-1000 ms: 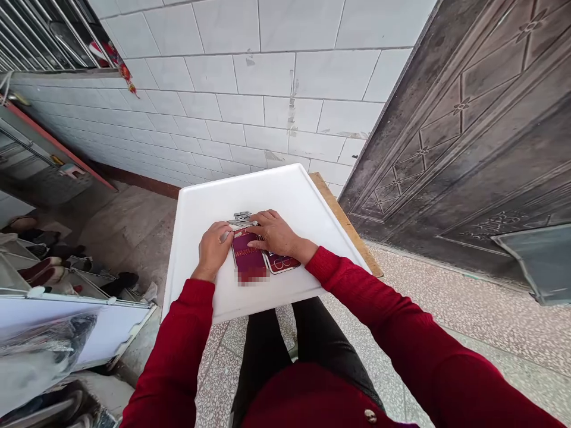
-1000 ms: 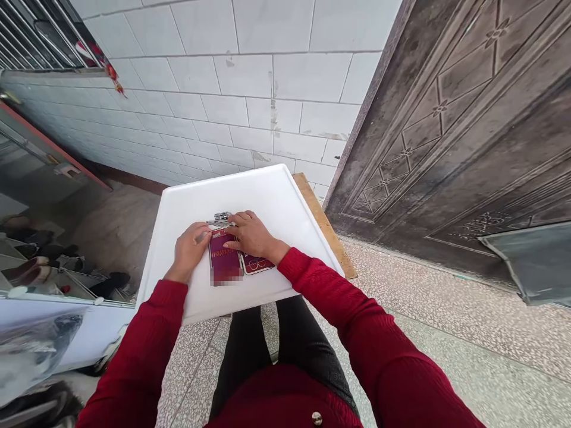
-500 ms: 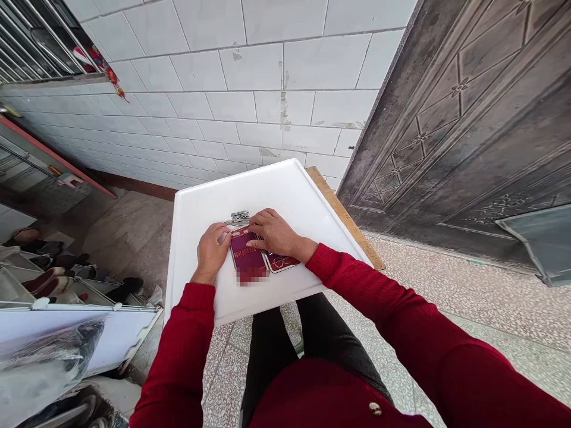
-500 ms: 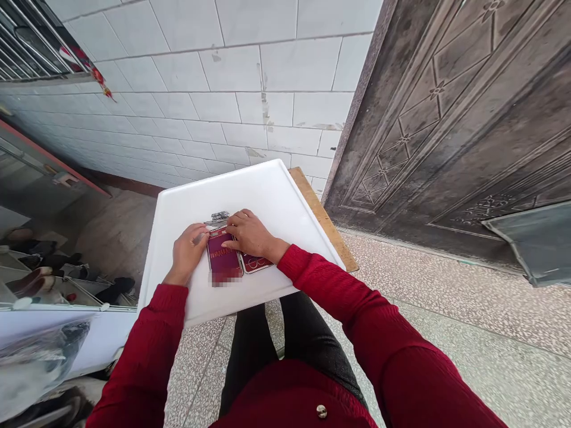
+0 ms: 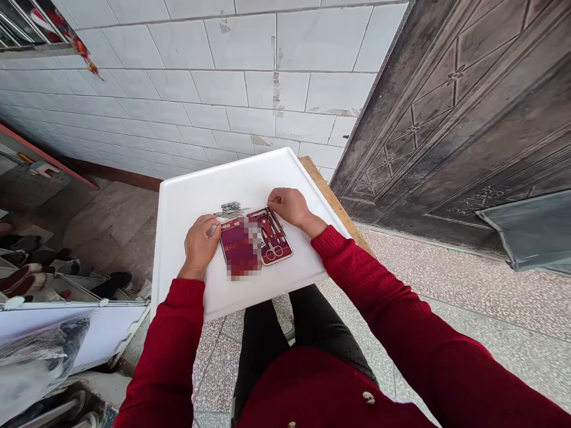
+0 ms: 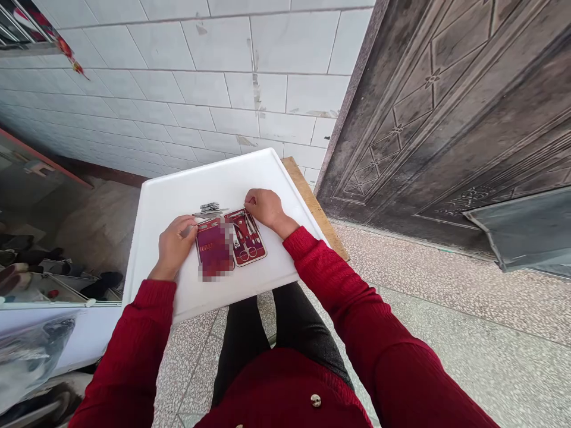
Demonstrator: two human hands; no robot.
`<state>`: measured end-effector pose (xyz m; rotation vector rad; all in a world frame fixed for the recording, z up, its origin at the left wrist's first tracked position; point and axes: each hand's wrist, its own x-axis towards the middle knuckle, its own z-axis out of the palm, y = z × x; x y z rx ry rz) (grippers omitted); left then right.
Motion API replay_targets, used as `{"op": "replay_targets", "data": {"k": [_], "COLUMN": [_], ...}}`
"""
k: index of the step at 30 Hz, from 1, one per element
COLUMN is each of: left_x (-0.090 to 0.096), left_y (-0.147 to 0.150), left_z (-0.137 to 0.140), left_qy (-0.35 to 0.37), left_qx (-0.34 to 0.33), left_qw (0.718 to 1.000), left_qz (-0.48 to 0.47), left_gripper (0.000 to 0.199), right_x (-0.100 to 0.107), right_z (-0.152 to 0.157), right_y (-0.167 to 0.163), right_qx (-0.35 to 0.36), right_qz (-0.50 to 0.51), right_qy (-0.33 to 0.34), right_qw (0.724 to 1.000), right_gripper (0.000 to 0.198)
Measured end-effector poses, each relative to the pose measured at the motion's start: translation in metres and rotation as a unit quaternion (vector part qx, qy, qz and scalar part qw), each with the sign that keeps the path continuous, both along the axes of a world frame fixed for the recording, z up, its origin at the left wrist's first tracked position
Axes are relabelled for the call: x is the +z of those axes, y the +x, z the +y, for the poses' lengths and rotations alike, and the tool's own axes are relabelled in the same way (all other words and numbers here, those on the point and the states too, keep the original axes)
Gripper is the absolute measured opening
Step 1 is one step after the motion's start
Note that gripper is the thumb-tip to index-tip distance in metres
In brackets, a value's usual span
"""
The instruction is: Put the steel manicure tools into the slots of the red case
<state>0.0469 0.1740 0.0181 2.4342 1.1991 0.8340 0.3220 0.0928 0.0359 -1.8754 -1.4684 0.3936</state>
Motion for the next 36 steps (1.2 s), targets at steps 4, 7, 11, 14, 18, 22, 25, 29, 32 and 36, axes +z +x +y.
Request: {"op": "replay_targets", "data": {"k": [4,7,11,14,18,22,25,29,32,36], "left_x": [0.000,-0.001,-0.002,-0.001,-0.001,-0.001,-0.001,0.000,0.001,-0.001], "left_y": [0.001,0.001,0.003,0.003,0.004,0.006,0.007,0.007,0.007,0.007], "left_z": [0.000,-0.001,-0.001,-0.002,-0.003,-0.003,-0.003,-0.004,-0.005,-0.006], "left_qy": [0.003,0.010,0.023,0.031,0.026,0.026,0.030,0.032,0.033,0.043], "left_qx": [0.003,0.006,0.001,-0.002,0.002,0.009,0.008,0.005,0.004,0.008], "left_qw": [1.000,1.000,1.000,0.999,0.999,0.999,0.999,0.998,0.998,0.998], "left_qz": [0.002,0.002,0.010,0.015,0.023,0.031,0.037,0.047,0.053,0.047], "left_gripper": [0.018,0.020,0.023,0.021,0.018,0.020,0.020,0.019,0.020,0.020], "right_x": [0.006,0.010,0.015,0.018,0.019,0.019,0.020,0.019,0.017,0.017], "right_z": [-0.005,-0.006,-0.003,0.001,0.008,0.012,0.014,0.018,0.018,0.021], "right_y": [-0.002,-0.003,-0.005,-0.010,-0.014,-0.013,-0.013,-0.015,-0.015,-0.013], "right_qx": [0.033,0.000,-0.044,-0.032,-0.038,-0.031,-0.020,-0.029,-0.041,-0.070], "right_qz": [0.012,-0.023,-0.052,-0.068,-0.102,-0.103,-0.103,-0.114,-0.091,-0.041], "right_qy": [-0.018,-0.040,-0.081,-0.115,-0.131,-0.145,-0.147,-0.152,-0.138,-0.096], "right_qw": [0.999,0.999,0.994,0.991,0.985,0.984,0.983,0.981,0.985,0.992], "right_gripper": [0.009,0.015,0.019,0.017,0.011,0.008,0.004,0.004,0.005,0.007]}}
